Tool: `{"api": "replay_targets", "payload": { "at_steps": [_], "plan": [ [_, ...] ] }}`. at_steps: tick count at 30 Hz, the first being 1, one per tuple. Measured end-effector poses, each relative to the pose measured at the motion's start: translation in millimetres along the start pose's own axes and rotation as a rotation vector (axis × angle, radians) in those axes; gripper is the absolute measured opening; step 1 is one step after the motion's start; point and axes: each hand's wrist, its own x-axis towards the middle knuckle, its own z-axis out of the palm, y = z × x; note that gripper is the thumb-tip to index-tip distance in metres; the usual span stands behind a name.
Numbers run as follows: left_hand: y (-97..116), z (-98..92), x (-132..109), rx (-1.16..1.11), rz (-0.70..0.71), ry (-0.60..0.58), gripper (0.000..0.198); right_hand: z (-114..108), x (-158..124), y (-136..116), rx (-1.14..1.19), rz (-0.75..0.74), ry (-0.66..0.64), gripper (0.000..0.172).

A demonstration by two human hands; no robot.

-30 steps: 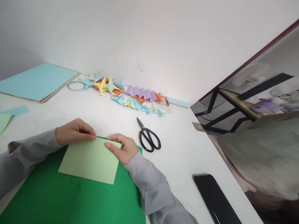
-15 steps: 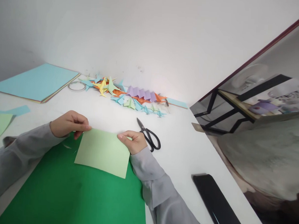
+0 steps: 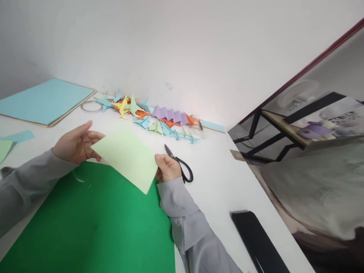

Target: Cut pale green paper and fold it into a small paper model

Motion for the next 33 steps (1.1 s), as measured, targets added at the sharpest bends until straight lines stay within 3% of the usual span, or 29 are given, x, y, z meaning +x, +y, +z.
{"api": "replay_targets", "payload": {
  "at_steps": [2, 5, 9, 11, 17, 19, 21, 29, 33],
  "plan": [
    [1, 5.4, -3, -0.08, -0.043, -0.1, 0.057, 5, -3, 0, 0.049, -0.009, 0.0, 0.031],
    [-9, 18.1, -9, -0.062, -0.053, -0.185, 0.046, 15, -9, 0, 0.041, -0.017, -0.015, 0.031],
    [-32, 30.5, -11, 0.064, -0.011, -0.007, 0.03, 26, -16, 4, -0.023, -0.065, -0.082, 0.031],
    [-38, 31.9, -11, 0.104, 0.006, -0.029, 0.027, 29, -19, 7, -0.056, -0.083, -0.128, 0.029],
    [-36, 34.0, -15, 0.249, -0.177, -0.347, 0.03, 28, -21, 6, -0.139, -0.064, -0.12, 0.029],
    [-35, 35.1, -17, 0.257, -0.205, -0.401, 0.029, 27, -20, 3, -0.116, -0.058, -0.109, 0.027],
    [-37, 35.8, -18, 0.24, -0.206, -0.394, 0.028, 26, -20, 2, -0.086, -0.056, -0.108, 0.026],
    [-42, 41.1, -16, 0.0, -0.252, -0.184, 0.033, 29, -20, 8, -0.026, -0.042, -0.139, 0.028],
    [-43, 43.1, -17, -0.018, -0.252, -0.169, 0.037, 30, -20, 9, -0.029, -0.042, -0.148, 0.027]
  ]
}}
